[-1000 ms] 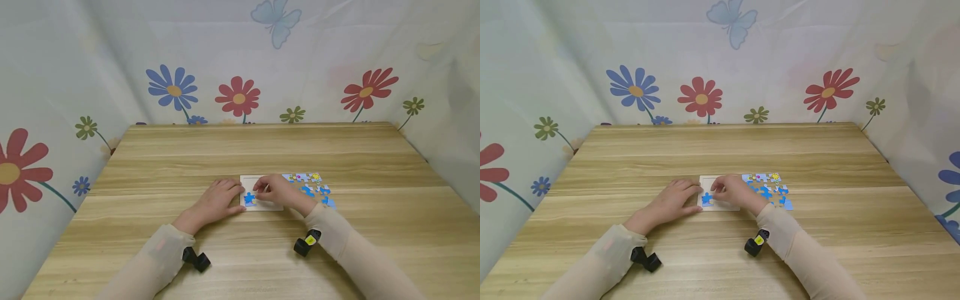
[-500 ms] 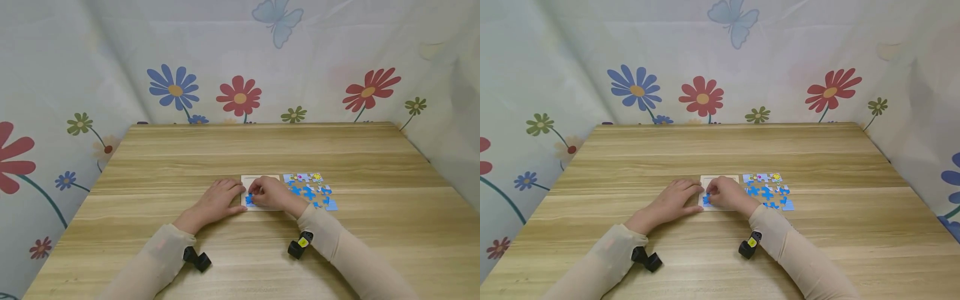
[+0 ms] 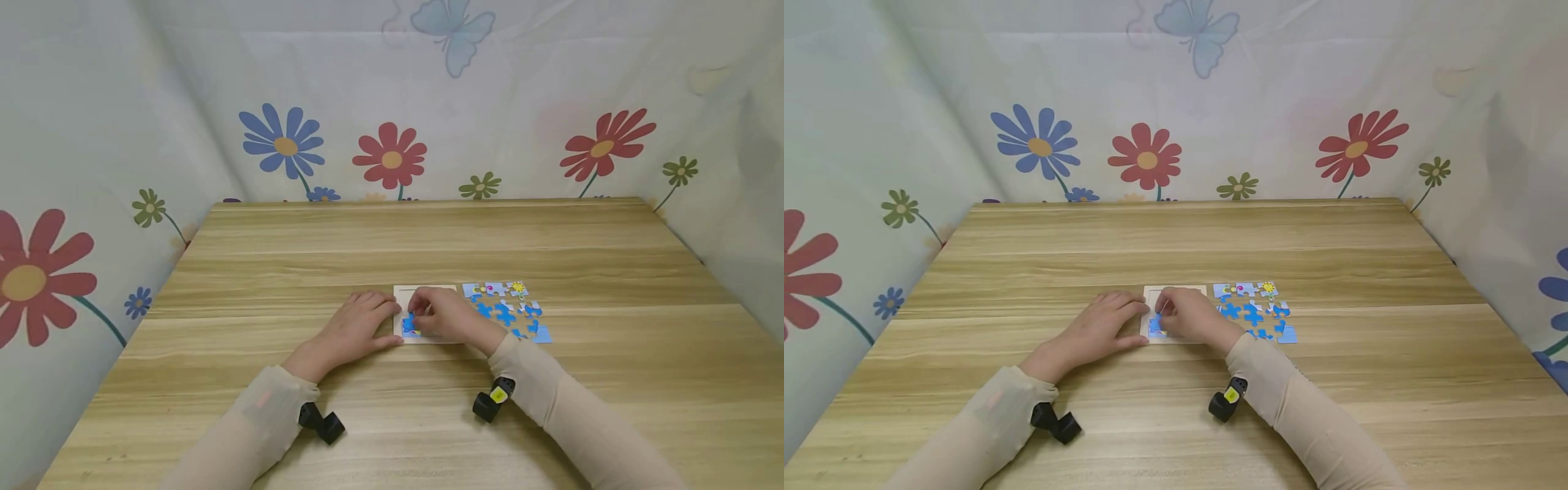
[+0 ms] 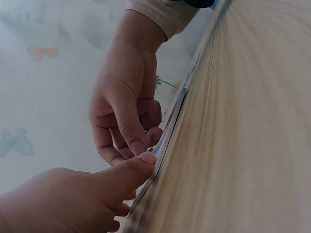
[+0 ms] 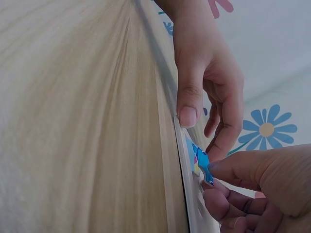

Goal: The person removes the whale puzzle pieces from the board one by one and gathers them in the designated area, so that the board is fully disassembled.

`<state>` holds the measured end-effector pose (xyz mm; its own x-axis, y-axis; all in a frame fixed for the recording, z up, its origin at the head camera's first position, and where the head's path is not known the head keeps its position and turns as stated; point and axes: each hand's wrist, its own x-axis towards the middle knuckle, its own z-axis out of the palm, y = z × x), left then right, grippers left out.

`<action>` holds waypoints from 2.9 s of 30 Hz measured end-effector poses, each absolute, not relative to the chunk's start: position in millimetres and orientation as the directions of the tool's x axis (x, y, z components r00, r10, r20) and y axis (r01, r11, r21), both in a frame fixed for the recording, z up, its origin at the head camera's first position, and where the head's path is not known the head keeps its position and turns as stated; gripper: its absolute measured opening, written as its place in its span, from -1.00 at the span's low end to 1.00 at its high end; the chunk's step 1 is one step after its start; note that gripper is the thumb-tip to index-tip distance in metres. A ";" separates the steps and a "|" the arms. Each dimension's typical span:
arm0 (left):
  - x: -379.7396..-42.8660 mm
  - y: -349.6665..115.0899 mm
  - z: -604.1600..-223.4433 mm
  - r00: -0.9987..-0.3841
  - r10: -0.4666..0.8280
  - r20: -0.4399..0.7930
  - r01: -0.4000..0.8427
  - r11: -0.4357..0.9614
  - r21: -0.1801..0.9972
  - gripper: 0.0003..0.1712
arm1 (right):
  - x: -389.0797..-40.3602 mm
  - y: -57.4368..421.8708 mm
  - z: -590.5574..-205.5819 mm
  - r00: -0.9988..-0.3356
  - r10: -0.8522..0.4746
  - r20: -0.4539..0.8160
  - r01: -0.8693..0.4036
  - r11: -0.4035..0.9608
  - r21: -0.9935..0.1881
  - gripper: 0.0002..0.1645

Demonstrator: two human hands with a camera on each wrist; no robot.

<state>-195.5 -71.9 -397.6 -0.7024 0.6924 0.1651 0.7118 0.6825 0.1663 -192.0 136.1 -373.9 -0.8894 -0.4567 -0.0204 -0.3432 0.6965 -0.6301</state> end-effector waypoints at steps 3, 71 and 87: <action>-195.7 -71.8 -396.6 -0.706 0.691 0.156 0.708 0.685 0.170 -0.39 | -191.6 136.6 -371.9 -0.890 -0.455 -0.037 -0.327 0.692 -0.644 -0.87; -193.3 -73.4 -397.6 -0.700 0.694 0.169 0.714 0.682 0.159 -0.36 | -177.6 228.1 -348.5 -0.869 -0.493 -0.045 -0.328 0.642 -0.693 -0.92; -192.8 -74.0 -396.7 -0.697 0.695 0.173 0.717 0.677 0.168 -0.36 | -174.7 237.7 -364.9 -0.866 -0.487 -0.112 -0.282 0.662 -0.695 -0.93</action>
